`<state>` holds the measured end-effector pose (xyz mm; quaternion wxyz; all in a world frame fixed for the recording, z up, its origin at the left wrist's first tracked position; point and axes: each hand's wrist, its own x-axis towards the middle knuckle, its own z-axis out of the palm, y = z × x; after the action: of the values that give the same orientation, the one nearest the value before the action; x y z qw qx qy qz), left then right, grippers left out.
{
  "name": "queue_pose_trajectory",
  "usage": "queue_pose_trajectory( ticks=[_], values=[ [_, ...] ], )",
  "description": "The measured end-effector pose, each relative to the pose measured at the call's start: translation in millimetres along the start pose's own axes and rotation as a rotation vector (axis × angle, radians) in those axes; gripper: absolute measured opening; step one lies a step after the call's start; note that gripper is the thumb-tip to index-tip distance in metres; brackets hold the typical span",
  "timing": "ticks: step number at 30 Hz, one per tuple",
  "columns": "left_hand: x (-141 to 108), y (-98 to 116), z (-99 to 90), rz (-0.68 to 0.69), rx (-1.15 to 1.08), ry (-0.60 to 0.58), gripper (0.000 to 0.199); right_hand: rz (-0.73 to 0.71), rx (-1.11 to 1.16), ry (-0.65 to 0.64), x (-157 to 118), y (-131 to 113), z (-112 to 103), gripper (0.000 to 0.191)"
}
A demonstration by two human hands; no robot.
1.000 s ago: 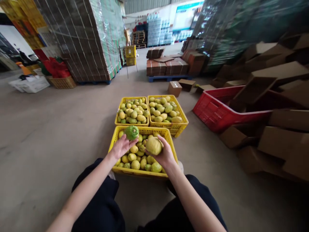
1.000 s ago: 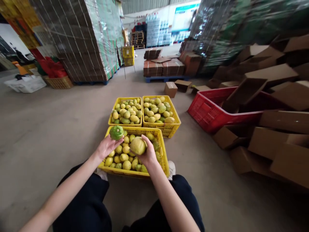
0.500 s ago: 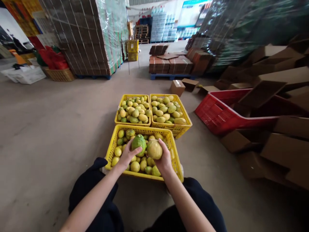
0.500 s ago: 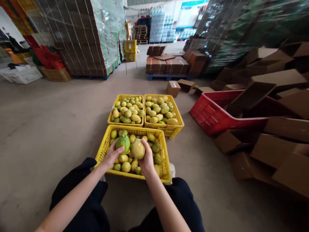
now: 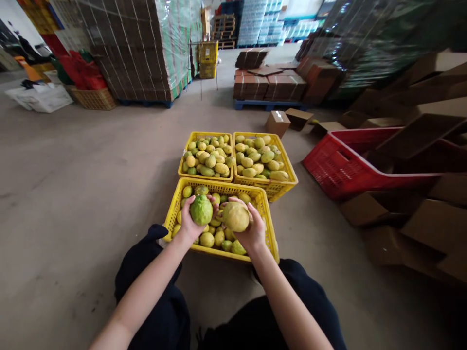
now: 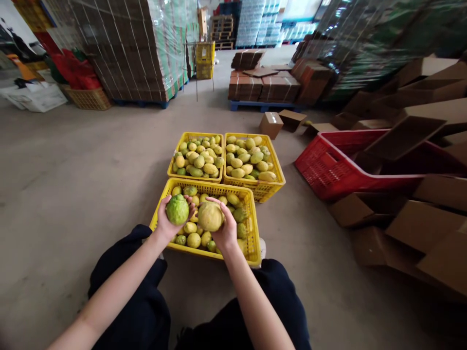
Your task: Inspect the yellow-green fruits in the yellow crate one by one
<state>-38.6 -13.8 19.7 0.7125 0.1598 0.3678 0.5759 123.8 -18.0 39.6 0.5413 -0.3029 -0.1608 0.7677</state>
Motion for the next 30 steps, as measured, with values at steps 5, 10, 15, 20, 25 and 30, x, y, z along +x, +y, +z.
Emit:
queue_pose_trajectory(
  ticks=[5, 10, 15, 20, 25, 30],
  values=[
    [6.5, 2.5, -3.9, 0.061, 0.097, 0.001, 0.05, 0.115, 0.019, 0.035, 6.8, -1.1, -3.8, 0.031],
    [9.0, 1.3, -5.9, 0.071, 0.133, -0.027, 0.045, 0.129, 0.045, 0.149, 13.9, 4.8, -5.8, 0.029],
    [5.8, 4.0, -1.4, 0.025, 0.024, -0.036, 0.032, 0.089, 0.021, 0.054, 13.2, 6.8, -5.8, 0.024],
    [3.5, 7.7, 7.1, 0.053, -0.038, 0.011, 0.028, 0.059, 0.05, 0.007, 13.5, 8.9, -11.7, 0.038],
    [2.2, 7.2, 12.0, 0.077, -0.088, 0.002, 0.025, 0.114, 0.11, -0.016, 16.1, 8.5, -15.8, 0.039],
    [1.4, 4.8, 13.0, 0.125, -0.133, 0.006, 0.019, 0.109, 0.067, -0.024, 17.9, 9.3, -17.5, 0.037]
  ],
)
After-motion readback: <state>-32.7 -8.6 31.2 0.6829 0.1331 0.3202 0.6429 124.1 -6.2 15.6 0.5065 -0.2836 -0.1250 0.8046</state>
